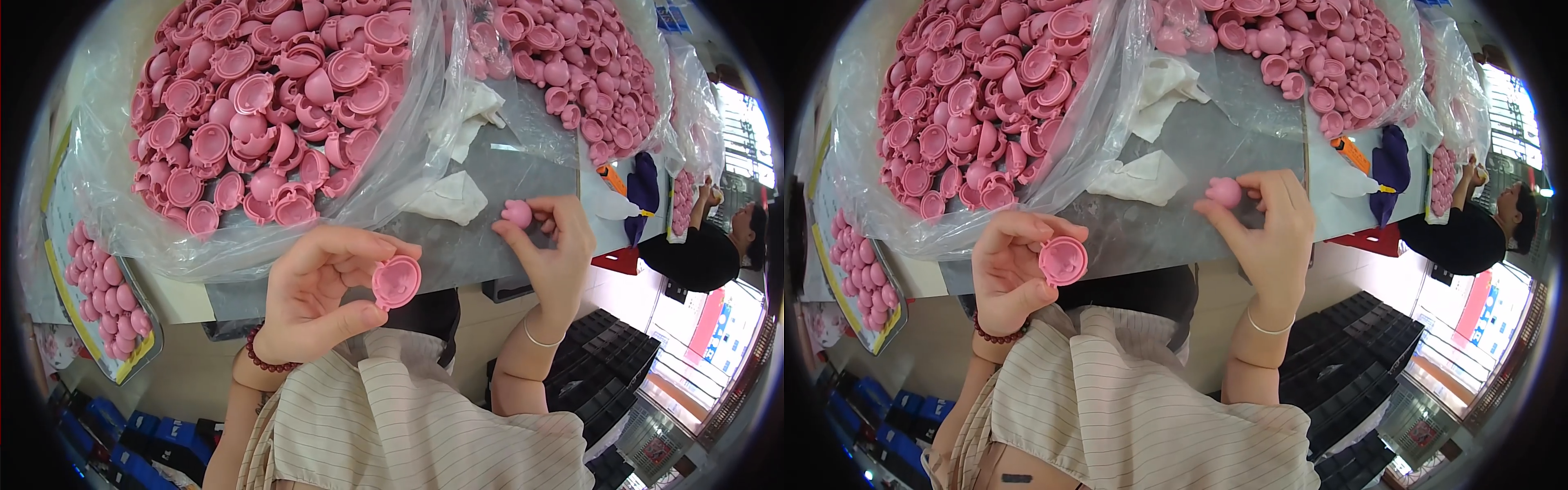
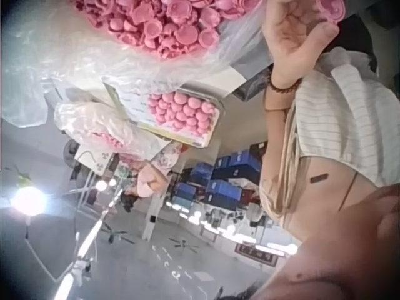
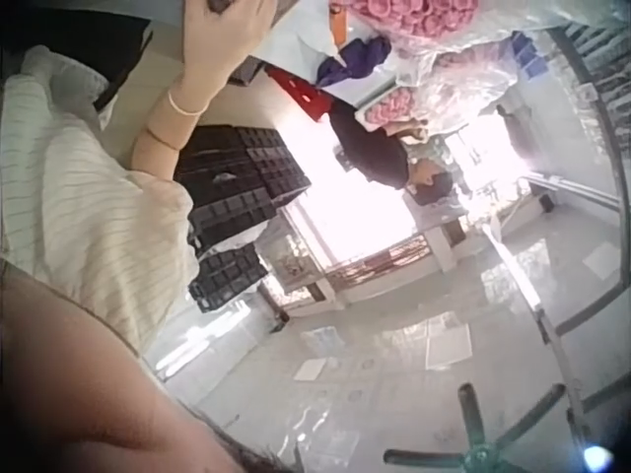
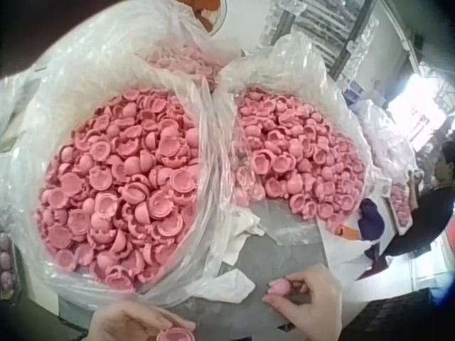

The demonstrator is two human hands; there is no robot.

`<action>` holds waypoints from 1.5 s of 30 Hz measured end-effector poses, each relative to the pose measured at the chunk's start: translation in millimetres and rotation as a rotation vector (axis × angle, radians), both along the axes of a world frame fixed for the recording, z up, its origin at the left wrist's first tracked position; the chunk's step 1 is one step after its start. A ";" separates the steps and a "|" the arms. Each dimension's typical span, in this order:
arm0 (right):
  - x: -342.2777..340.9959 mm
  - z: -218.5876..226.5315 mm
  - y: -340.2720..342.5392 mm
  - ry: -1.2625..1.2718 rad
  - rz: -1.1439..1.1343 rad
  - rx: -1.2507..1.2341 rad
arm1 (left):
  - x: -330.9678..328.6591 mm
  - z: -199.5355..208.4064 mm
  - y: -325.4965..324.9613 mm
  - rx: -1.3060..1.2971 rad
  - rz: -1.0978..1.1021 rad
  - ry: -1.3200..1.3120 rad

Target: The person assembles plastic balls by applying glue from a glue dispenser to pink plastic shell components, then joining the shells together by hand to form balls, which are then placed into a tray.

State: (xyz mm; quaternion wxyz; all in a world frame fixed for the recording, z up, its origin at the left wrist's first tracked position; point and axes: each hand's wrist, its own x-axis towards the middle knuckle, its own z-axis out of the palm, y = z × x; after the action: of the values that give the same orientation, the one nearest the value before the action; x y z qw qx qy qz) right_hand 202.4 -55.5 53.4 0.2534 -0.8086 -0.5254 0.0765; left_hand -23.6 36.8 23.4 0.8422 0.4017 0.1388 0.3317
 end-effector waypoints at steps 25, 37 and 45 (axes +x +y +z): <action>-51.5 -11.4 14.9 0.343 0.584 0.453 | 4.5 3.1 -3.0 0.199 -0.077 0.173; -68.0 -13.4 2.7 0.240 0.613 0.560 | 1.8 -7.2 -1.8 0.313 0.004 0.135; -16.5 -22.6 -17.8 0.019 0.156 0.888 | 2.2 -2.6 -1.3 0.301 0.041 0.109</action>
State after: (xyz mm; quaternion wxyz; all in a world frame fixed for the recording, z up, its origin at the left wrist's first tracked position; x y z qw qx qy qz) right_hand 185.9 -73.3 30.8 0.5742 -0.5789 -0.5641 -0.1299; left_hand -21.4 35.5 20.8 0.7567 0.5379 0.1411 0.3437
